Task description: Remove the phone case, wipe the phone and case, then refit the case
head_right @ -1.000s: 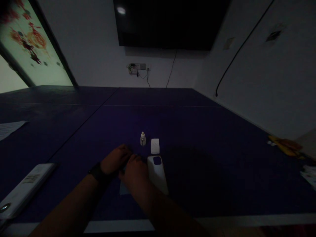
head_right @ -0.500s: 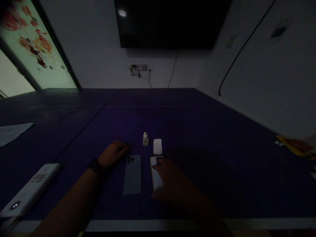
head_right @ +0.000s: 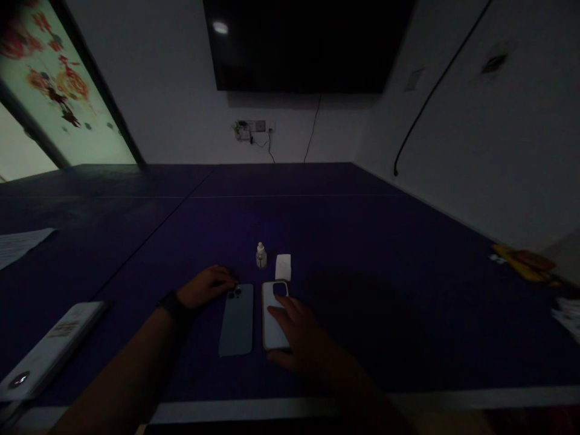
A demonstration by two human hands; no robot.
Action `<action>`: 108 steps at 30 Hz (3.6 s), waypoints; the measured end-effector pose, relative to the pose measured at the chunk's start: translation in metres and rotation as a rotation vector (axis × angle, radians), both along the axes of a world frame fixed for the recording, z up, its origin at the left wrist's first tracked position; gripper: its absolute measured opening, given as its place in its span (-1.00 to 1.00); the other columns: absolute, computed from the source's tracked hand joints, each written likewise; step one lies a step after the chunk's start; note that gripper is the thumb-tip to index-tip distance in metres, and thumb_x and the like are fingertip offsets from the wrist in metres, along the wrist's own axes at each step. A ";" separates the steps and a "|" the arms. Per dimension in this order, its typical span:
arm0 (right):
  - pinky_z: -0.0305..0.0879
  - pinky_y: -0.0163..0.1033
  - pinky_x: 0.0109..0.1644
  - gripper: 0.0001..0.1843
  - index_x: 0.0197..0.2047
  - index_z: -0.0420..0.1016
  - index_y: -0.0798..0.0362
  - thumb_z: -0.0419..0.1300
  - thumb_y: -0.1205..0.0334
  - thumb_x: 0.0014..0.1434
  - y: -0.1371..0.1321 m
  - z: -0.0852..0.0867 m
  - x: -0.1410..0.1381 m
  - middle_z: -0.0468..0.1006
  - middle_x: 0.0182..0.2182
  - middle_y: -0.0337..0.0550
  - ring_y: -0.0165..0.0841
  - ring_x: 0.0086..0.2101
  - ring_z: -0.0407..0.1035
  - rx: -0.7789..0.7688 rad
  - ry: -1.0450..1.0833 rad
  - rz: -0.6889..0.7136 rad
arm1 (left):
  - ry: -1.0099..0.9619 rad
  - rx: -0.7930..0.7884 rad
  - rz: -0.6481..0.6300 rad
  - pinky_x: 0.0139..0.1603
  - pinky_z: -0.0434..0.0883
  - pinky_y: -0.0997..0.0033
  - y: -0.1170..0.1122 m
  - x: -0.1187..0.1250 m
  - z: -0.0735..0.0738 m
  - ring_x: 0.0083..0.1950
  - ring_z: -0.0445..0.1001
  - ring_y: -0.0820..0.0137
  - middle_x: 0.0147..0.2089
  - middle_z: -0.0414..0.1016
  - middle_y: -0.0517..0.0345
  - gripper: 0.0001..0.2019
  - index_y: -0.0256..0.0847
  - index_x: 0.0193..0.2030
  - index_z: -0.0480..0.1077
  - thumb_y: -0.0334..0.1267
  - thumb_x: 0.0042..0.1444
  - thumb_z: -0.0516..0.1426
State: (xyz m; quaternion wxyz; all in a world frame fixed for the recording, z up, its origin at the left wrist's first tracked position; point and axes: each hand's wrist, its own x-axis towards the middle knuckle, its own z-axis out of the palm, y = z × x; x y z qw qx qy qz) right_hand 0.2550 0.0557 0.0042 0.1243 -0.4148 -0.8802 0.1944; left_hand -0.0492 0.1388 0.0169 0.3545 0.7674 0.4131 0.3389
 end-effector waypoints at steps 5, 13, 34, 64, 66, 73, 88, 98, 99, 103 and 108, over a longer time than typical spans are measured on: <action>0.10 0.13 0.37 -0.26 0.35 0.24 0.03 0.30 0.03 0.17 0.010 0.013 0.008 0.24 0.35 0.09 -0.07 0.33 0.11 0.042 0.090 -0.063 | -0.016 0.001 0.056 -0.02 0.39 0.31 0.000 -0.002 -0.001 -0.22 0.54 0.25 -0.29 0.65 0.07 -0.79 -0.03 -0.33 0.64 0.00 0.12 0.24; 0.35 -0.13 0.01 -0.66 -0.02 0.53 0.15 0.00 0.16 0.38 0.114 0.032 0.009 0.61 -0.12 0.06 -0.21 -0.10 0.50 0.006 0.082 -0.480 | 0.037 -0.004 0.187 0.01 0.39 0.27 0.005 -0.009 -0.011 -0.16 0.55 0.23 -0.20 0.65 0.04 -0.76 -0.09 -0.29 0.63 -0.05 0.19 0.17; 0.34 -0.09 -0.04 -0.64 0.06 0.51 0.10 0.07 0.16 0.30 0.161 -0.015 -0.002 0.57 -0.23 -0.02 -0.21 -0.20 0.44 0.206 0.370 -0.539 | 0.154 -0.025 0.281 -0.03 0.47 0.26 0.012 -0.008 -0.015 -0.11 0.59 0.24 -0.12 0.66 0.01 -0.59 -0.19 -0.22 0.59 0.06 0.22 0.05; 0.38 -0.15 -0.07 -0.81 -0.21 0.63 0.03 0.29 0.13 0.18 0.182 0.048 -0.049 0.64 -0.25 -0.11 -0.30 -0.24 0.50 0.001 0.745 -0.129 | 0.130 -0.062 0.277 -0.01 0.47 0.27 0.014 -0.011 -0.014 -0.08 0.59 0.22 -0.10 0.66 0.01 -0.56 -0.19 -0.19 0.60 0.11 0.19 0.06; 0.38 -0.16 -0.05 -0.78 -0.17 0.61 0.01 0.28 0.07 0.19 0.184 0.060 -0.040 0.65 -0.22 -0.12 -0.30 -0.21 0.50 0.041 0.790 -0.159 | 0.134 -0.062 0.280 -0.02 0.47 0.27 0.013 -0.011 -0.014 -0.09 0.59 0.22 -0.11 0.66 0.01 -0.56 -0.20 -0.19 0.60 0.11 0.18 0.06; 0.41 -0.14 -0.12 -0.72 -0.21 0.58 0.01 0.26 -0.03 0.18 0.173 0.065 0.001 0.64 -0.28 -0.11 -0.27 -0.25 0.50 0.138 0.836 -0.300 | 0.129 -0.065 0.280 -0.04 0.48 0.25 0.014 -0.010 -0.014 -0.10 0.59 0.19 -0.13 0.67 -0.01 -0.54 -0.21 -0.20 0.60 0.13 0.17 0.06; 0.39 -0.17 -0.21 -0.75 -0.32 0.54 0.01 0.21 0.00 0.17 0.166 0.022 0.000 0.59 -0.36 -0.15 -0.29 -0.33 0.47 0.161 0.730 -0.317 | 0.138 -0.074 0.275 -0.05 0.46 0.26 0.014 -0.009 -0.011 -0.12 0.58 0.20 -0.14 0.67 0.01 -0.55 -0.20 -0.22 0.60 0.13 0.16 0.07; 0.31 -0.20 -0.25 -0.77 -0.43 0.50 0.00 0.22 0.05 0.16 0.161 0.027 -0.002 0.53 -0.43 -0.18 -0.31 -0.37 0.40 0.220 0.701 -0.273 | 0.122 -0.072 0.278 -0.01 0.46 0.25 0.013 -0.010 -0.014 -0.09 0.58 0.20 -0.11 0.67 0.00 -0.51 -0.19 -0.19 0.61 0.18 0.17 0.07; 0.32 -0.20 -0.24 -0.77 -0.41 0.50 0.00 0.21 0.04 0.17 0.161 0.028 -0.002 0.53 -0.42 -0.18 -0.30 -0.36 0.40 0.223 0.705 -0.270 | 0.123 -0.071 0.281 -0.01 0.46 0.25 0.013 -0.010 -0.014 -0.09 0.58 0.20 -0.10 0.67 0.00 -0.51 -0.19 -0.19 0.61 0.18 0.16 0.07; 0.35 -0.18 -0.21 -0.77 -0.35 0.51 0.00 0.19 0.02 0.20 0.162 0.028 -0.001 0.56 -0.36 -0.15 -0.29 -0.32 0.43 0.226 0.720 -0.265 | 0.130 -0.073 0.278 -0.03 0.47 0.26 0.014 -0.010 -0.015 -0.07 0.58 0.19 -0.11 0.67 0.00 -0.51 -0.20 -0.20 0.61 0.17 0.17 0.07; 0.33 -0.19 -0.23 -0.80 -0.38 0.50 0.00 0.21 0.07 0.17 0.161 0.028 -0.001 0.54 -0.40 -0.17 -0.29 -0.34 0.41 0.230 0.711 -0.262 | 0.142 -0.072 0.273 -0.05 0.47 0.28 0.014 -0.010 -0.013 -0.11 0.58 0.20 -0.15 0.67 0.02 -0.53 -0.20 -0.22 0.61 0.14 0.16 0.06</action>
